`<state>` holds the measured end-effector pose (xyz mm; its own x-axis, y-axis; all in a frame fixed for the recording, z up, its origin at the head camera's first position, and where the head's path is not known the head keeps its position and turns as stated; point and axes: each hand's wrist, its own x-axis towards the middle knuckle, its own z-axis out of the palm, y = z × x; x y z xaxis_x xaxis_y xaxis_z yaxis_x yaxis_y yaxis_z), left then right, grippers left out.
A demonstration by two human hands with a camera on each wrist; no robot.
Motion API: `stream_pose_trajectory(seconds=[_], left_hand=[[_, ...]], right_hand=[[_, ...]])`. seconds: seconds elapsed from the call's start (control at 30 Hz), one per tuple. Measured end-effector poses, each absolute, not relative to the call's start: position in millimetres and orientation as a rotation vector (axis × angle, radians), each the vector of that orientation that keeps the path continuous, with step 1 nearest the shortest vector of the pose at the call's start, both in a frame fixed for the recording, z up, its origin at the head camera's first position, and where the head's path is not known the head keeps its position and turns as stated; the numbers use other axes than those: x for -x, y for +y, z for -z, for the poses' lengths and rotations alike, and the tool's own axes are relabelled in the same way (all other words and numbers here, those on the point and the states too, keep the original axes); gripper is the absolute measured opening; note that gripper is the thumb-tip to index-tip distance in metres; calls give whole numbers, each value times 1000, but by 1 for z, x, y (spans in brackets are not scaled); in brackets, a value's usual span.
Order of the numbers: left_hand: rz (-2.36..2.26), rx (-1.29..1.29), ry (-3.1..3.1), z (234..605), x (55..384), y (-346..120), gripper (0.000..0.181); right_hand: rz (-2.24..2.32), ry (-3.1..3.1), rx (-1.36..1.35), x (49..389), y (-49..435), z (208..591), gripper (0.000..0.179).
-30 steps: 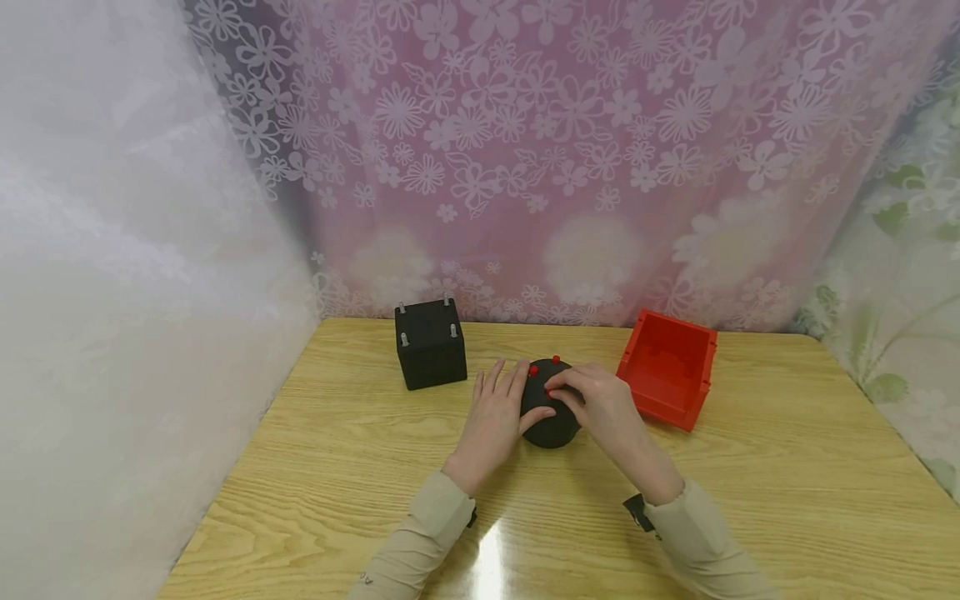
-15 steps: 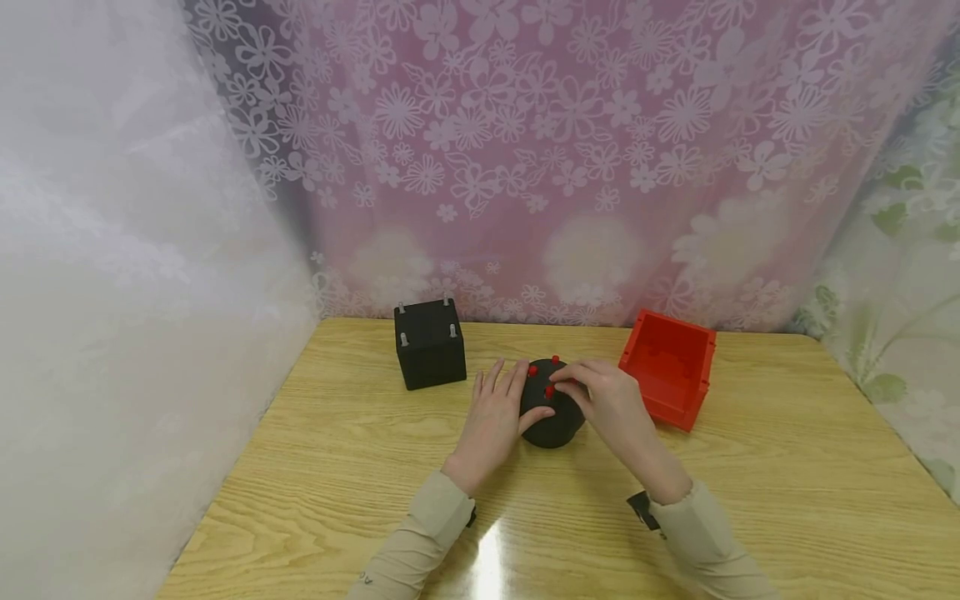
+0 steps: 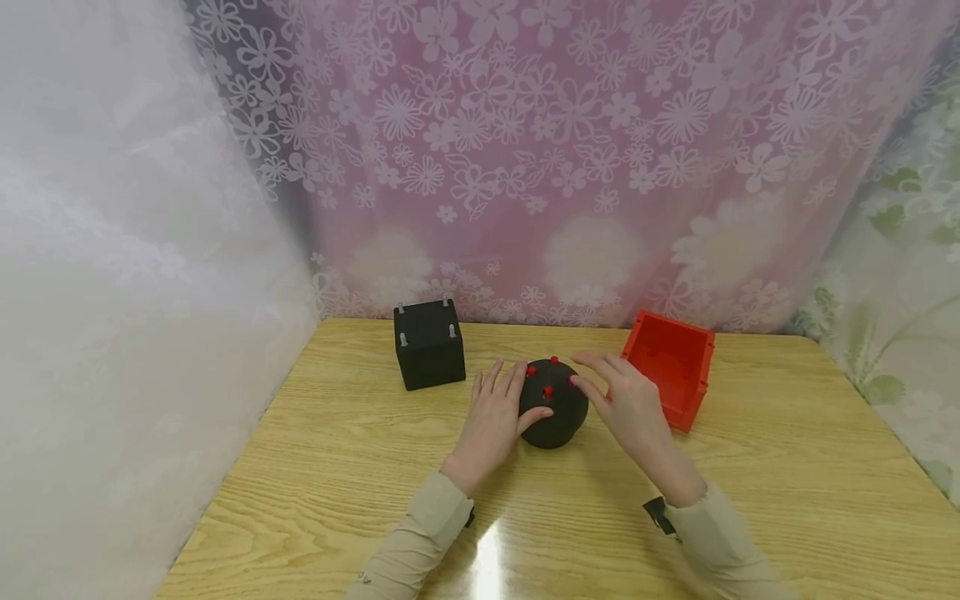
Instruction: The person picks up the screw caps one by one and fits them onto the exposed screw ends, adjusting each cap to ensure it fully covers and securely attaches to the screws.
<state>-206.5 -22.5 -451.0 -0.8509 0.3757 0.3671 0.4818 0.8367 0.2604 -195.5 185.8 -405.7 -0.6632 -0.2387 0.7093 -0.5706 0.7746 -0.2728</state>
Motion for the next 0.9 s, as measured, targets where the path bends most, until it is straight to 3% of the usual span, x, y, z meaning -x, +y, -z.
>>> stream_pose_trajectory(seconds=[0.47, 0.9], left_hand=[[416, 658, -2775, 452, 204, -28, 86], [293, 702, -2699, 460, 198, -33, 87]], right_hand=[[-305, -2640, -559, 182, 189, 436, 89], [-191, -2761, -487, 174, 181, 444, 90]])
